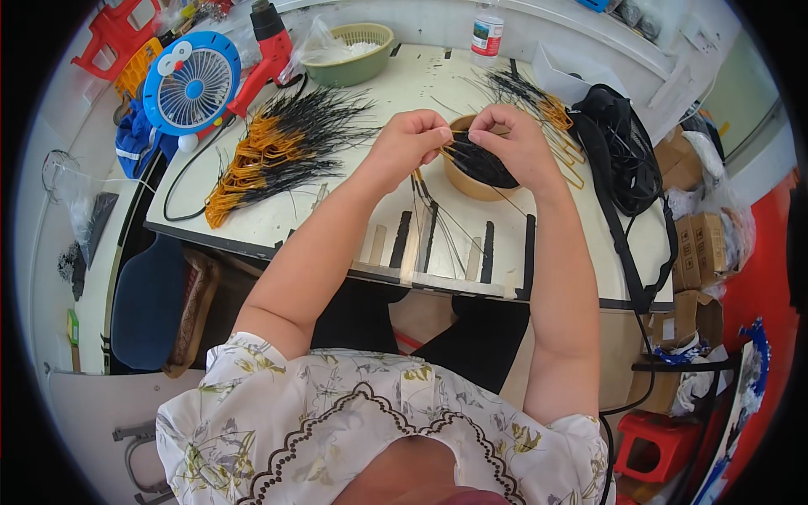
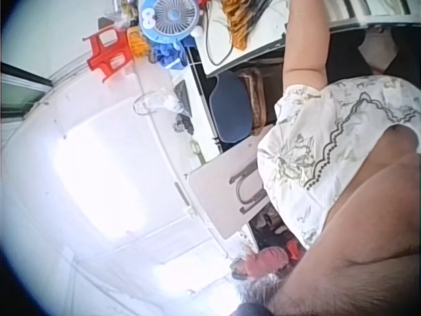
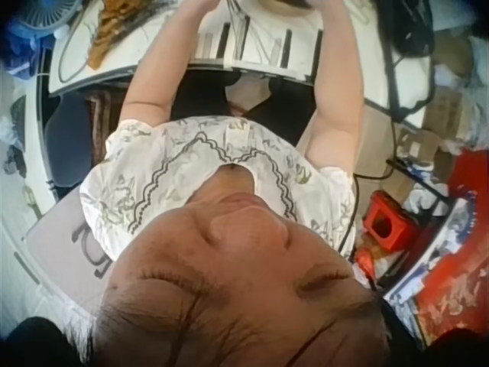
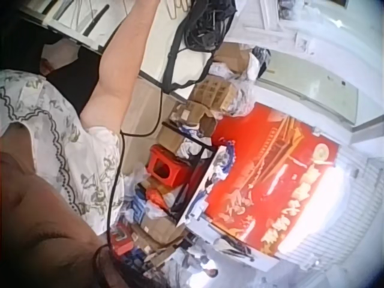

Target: The person slides small black tubes from a bowl onto thin wire stems by hand and places the assembled stems onto the table.

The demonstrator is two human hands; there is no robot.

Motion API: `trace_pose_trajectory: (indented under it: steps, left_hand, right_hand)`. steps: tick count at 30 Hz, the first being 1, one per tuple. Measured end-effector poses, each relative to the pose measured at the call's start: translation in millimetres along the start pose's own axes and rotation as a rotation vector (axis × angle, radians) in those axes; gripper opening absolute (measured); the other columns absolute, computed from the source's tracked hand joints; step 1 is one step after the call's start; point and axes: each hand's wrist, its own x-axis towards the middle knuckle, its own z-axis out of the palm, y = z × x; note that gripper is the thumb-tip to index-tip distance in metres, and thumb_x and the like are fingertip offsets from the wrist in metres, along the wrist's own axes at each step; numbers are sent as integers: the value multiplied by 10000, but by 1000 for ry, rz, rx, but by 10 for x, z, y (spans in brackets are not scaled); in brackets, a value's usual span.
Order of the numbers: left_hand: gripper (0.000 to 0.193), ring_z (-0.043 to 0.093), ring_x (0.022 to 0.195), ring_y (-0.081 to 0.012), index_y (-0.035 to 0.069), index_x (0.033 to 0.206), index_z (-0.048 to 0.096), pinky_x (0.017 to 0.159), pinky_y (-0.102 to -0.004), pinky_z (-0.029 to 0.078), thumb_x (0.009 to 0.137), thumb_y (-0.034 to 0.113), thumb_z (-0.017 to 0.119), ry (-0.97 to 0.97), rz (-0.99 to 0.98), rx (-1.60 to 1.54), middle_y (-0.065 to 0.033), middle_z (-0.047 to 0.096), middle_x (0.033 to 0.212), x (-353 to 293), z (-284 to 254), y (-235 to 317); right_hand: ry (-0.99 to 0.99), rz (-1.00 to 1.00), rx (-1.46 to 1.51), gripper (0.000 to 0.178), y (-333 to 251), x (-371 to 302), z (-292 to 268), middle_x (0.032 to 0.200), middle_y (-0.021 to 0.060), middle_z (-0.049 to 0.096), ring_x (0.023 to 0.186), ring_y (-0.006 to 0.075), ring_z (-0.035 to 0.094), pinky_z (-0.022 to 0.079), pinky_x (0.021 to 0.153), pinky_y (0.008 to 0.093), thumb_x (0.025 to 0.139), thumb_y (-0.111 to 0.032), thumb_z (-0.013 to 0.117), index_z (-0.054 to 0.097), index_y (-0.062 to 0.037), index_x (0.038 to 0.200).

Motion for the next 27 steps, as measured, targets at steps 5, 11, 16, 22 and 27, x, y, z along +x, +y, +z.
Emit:
trace_pose_trajectory:
  steps: [5, 11, 16, 22, 27]
  left_hand:
    - [105, 380, 532, -5, 75, 831, 594, 424, -161, 236, 892, 159, 584, -27, 9, -11, 68, 492, 656, 7, 9, -11]
    - [103, 377, 525, -7, 69, 826, 593, 426, -165, 239, 891, 148, 579, -21, 37, 3, 66, 488, 645, 5, 17, -31]
    - [101, 378, 525, -8, 68, 829, 593, 425, -167, 239, 891, 146, 579, -22, 41, -13, 66, 485, 642, -6, 5, -11]
    - [101, 380, 532, -9, 66, 832, 594, 433, -167, 244, 892, 146, 579, -12, 47, -21, 63, 490, 648, 14, 18, -29]
    - [98, 382, 533, -12, 62, 835, 593, 441, -167, 252, 892, 140, 577, 7, 45, 6, 59, 498, 655, 22, 4, -35]
  right_hand:
    - [-33, 66, 68, 131, 77, 17, 24, 748, 11, 568, 704, 93, 525, 419, 665, 232, 820, -116, 623, 586, -2, 769]
    - [-134, 170, 162, 133, 72, 24, 31, 742, 7, 555, 701, 80, 516, 417, 661, 231, 826, -119, 620, 583, -9, 761]
    - [-20, 43, 84, 105, 47, 7, 65, 782, 24, 567, 747, 104, 531, 428, 716, 242, 798, -89, 644, 587, -4, 773]
    - [-18, 25, 56, 89, -26, 2, 61, 829, 42, 586, 819, 133, 551, 433, 786, 262, 775, -71, 656, 608, 0, 802]
    - [-46, 29, 30, 125, 32, 15, 37, 775, 40, 577, 758, 123, 543, 438, 739, 254, 794, -101, 649, 596, 12, 794]
